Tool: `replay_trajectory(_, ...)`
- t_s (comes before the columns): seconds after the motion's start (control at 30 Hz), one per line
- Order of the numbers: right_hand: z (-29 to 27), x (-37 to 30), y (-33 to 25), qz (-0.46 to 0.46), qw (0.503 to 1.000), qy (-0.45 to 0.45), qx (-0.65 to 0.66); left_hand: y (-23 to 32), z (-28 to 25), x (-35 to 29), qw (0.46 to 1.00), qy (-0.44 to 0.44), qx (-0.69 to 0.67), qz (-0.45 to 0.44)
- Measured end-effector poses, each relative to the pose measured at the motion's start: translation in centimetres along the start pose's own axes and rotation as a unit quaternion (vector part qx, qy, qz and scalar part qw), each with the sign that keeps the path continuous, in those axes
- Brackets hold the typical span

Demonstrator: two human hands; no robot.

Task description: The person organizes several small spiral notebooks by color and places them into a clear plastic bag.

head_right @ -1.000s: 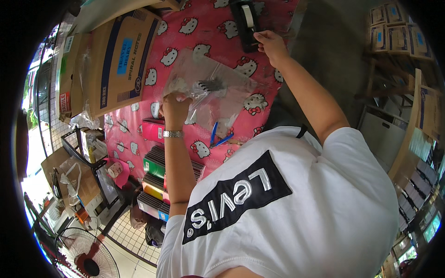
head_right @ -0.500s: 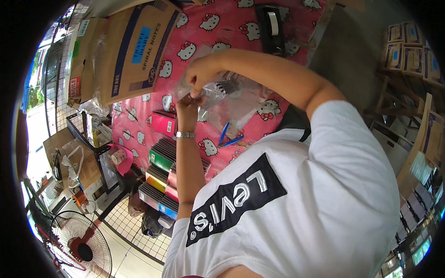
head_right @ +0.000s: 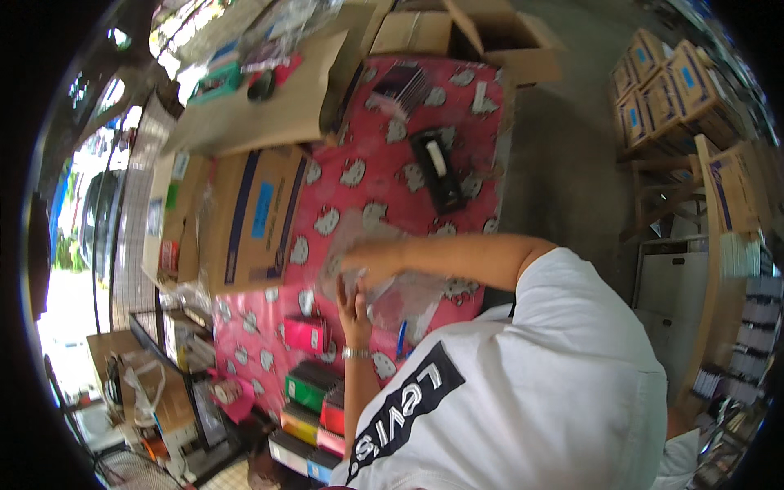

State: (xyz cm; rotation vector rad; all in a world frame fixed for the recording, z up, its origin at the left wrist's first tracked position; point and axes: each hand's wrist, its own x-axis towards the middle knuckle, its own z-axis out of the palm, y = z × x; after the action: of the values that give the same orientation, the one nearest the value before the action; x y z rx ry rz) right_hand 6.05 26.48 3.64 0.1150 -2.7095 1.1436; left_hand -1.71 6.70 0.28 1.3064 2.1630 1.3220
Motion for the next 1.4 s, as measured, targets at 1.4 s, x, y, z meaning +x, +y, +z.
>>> replay_trajectory(1.4, 3.0, -4.8, 3.6, 0.095, 0.985, -0.035, 0.138, -0.3, 0.1, 2.0, 0.899, -0.151, -0.322, -0.254)
